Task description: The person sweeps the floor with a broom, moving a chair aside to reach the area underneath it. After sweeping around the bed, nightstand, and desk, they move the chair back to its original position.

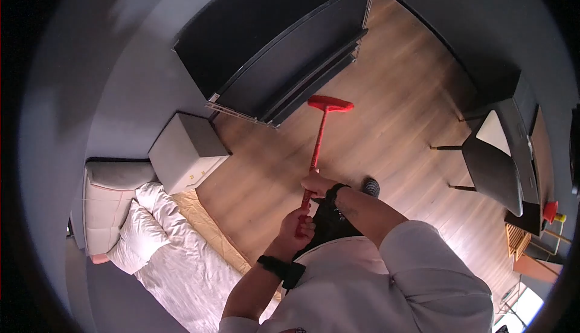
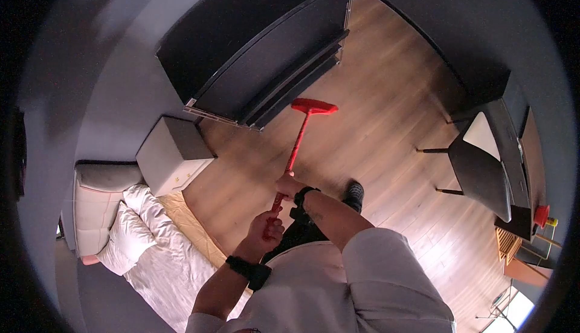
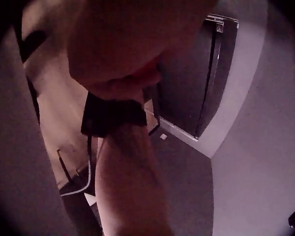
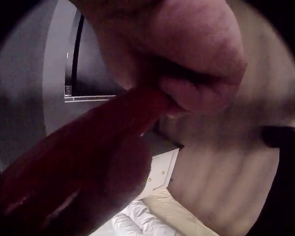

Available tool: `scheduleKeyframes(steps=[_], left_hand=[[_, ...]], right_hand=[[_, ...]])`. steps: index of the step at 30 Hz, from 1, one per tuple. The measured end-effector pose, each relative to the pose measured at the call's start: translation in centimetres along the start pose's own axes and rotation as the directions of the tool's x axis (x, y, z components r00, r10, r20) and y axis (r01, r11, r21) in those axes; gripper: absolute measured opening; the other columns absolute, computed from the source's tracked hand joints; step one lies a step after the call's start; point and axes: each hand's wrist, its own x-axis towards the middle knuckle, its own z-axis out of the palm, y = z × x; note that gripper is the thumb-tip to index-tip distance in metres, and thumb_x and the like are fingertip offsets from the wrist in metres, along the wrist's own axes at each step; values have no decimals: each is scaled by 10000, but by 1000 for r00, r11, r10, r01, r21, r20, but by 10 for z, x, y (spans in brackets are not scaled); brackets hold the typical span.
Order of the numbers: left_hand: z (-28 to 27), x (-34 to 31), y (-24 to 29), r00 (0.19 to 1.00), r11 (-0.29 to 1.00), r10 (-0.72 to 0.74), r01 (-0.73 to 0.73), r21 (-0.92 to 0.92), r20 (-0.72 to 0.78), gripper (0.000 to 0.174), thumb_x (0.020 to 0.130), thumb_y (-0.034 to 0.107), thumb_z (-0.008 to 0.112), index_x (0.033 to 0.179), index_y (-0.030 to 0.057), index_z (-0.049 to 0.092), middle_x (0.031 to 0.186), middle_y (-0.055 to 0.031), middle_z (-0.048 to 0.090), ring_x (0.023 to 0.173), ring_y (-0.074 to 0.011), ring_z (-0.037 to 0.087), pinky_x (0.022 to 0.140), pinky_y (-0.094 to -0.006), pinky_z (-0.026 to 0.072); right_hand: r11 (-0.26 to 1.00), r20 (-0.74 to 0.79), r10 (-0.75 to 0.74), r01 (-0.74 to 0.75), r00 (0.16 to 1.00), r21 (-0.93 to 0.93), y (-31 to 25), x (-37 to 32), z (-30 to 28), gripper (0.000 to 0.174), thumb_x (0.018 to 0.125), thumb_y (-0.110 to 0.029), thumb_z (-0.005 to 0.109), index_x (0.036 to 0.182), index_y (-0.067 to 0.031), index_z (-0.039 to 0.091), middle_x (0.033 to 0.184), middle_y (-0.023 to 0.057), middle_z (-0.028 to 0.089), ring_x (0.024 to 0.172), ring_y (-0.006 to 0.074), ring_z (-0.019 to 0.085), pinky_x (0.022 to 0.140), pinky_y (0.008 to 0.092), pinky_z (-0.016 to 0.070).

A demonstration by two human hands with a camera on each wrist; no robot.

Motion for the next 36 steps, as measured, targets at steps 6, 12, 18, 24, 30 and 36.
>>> scheduleKeyframes(steps=[6,12,18,24,30,36], left_hand=[[-6,-40,-4,1000,1000,-23,23,-18,-5,152,784,67,497,919,124,457,543,-4,406,423,-73,372,338,-158,307],[2,-74,13,991,1000,-14,14,-2,136,197,765,26,482,936,119,452,544,0,367,436,-75,375,332,-157,302],[-2,-31,-11,972,993,-115,120,-15,204,176,778,47,496,923,141,461,556,1,394,447,-77,385,361,-162,319],[4,-10,-60,981,970,-181,168,175,62,157,807,98,515,714,120,391,561,13,392,447,-77,367,380,-175,324],[-1,-26,-111,947,925,-312,284,251,80,155,803,66,499,698,121,399,527,22,376,409,-73,345,339,-187,297],[43,-74,-129,974,932,-207,167,321,93,66,821,39,477,798,100,472,565,27,406,411,-39,344,310,-141,269]], right_hand=[[980,-27,-140,142,990,141,10,-16,37,213,684,-159,588,846,-83,473,646,44,523,512,180,515,462,367,420],[968,-119,-203,217,972,127,-41,-82,56,132,642,-92,594,571,-59,488,539,42,496,455,204,492,423,391,397],[846,-12,-344,315,939,430,9,-9,18,198,654,-4,579,549,-34,413,476,63,440,386,191,458,341,309,354],[879,-159,10,67,987,471,34,-60,-13,86,742,-56,537,718,-59,455,580,53,469,436,195,478,405,357,416],[772,234,-631,628,740,95,194,10,-47,137,756,-2,490,636,-41,437,519,53,430,418,190,465,363,328,362],[683,-43,-162,144,986,716,74,-159,-38,115,743,10,480,647,-36,438,521,66,431,450,206,467,377,354,351]])
